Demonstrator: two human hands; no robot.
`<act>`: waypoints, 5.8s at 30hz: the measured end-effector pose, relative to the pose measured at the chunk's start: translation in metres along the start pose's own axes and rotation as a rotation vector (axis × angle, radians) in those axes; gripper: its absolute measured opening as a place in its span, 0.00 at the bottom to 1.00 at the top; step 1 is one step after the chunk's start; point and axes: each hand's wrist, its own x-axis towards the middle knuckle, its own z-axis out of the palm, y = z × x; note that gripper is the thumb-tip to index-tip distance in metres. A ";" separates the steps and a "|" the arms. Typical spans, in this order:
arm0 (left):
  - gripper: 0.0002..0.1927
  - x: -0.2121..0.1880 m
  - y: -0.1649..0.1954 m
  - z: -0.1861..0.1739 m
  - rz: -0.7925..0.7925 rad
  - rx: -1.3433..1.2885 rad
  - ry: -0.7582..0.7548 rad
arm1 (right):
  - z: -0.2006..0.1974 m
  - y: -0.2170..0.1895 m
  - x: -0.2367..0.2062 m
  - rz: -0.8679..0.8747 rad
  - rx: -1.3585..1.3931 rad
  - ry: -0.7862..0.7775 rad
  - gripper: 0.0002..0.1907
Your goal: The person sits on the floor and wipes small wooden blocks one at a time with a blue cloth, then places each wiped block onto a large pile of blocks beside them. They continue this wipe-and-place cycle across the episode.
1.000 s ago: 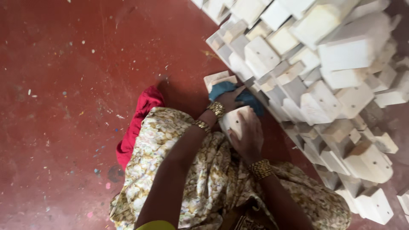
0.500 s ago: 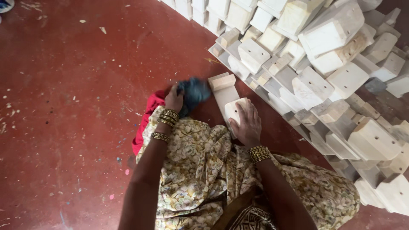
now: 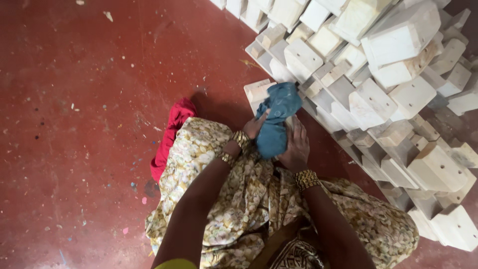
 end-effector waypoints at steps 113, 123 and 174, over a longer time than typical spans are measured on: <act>0.32 -0.037 -0.001 -0.073 -0.141 -1.493 -0.022 | -0.049 -0.016 0.062 -0.104 0.241 0.068 0.29; 0.26 -0.039 -0.018 -0.066 -0.152 -1.144 0.020 | -0.100 0.051 -0.076 0.347 0.254 0.288 0.15; 0.28 -0.019 0.115 0.126 -0.094 -0.911 0.196 | -0.083 0.008 -0.160 0.390 -0.140 -0.788 0.12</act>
